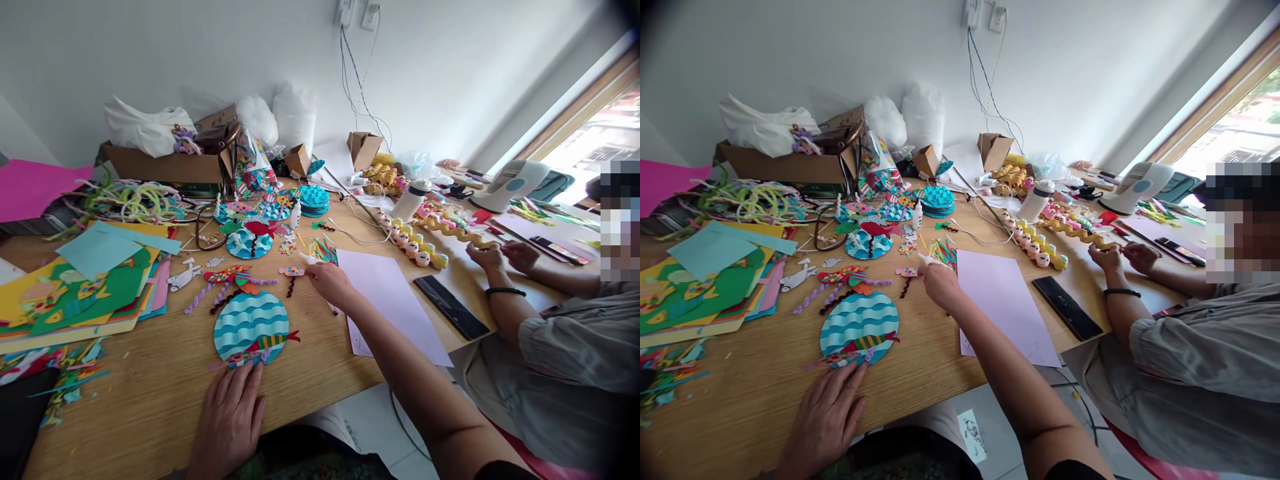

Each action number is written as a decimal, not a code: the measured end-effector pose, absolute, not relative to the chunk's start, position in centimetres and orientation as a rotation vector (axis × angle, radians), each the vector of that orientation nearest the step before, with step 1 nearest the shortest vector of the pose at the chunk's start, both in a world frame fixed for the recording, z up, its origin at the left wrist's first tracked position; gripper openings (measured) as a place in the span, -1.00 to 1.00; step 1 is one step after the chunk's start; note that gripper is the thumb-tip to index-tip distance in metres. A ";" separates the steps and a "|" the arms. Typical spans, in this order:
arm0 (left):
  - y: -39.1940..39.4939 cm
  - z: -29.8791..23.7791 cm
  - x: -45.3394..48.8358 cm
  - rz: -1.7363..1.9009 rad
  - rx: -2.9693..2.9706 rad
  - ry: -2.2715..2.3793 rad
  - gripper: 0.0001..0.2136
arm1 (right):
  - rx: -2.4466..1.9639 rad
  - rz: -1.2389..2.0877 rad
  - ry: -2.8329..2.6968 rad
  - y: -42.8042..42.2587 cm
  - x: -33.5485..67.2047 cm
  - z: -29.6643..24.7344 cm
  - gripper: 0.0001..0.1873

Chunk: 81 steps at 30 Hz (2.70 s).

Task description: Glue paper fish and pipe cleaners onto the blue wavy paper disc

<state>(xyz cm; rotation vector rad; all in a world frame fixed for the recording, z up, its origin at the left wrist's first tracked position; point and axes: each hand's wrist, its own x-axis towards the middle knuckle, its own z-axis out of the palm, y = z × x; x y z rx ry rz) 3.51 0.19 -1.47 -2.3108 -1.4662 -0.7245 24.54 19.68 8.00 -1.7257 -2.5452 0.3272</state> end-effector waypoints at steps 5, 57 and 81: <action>0.1 -1.6 3.5 -0.718 -2.310 -1.490 -0.64 | -1.430 0.302 -2.753 20.6 23.7 7.0 -0.62; 0.2 -1.3 3.5 -0.691 -2.331 -1.436 -0.65 | -0.843 0.840 -1.531 17.2 26.2 17.5 -0.81; 0.2 -1.3 3.6 -0.728 -2.320 -1.456 -0.67 | -1.359 0.981 -1.858 5.8 27.0 9.7 -0.87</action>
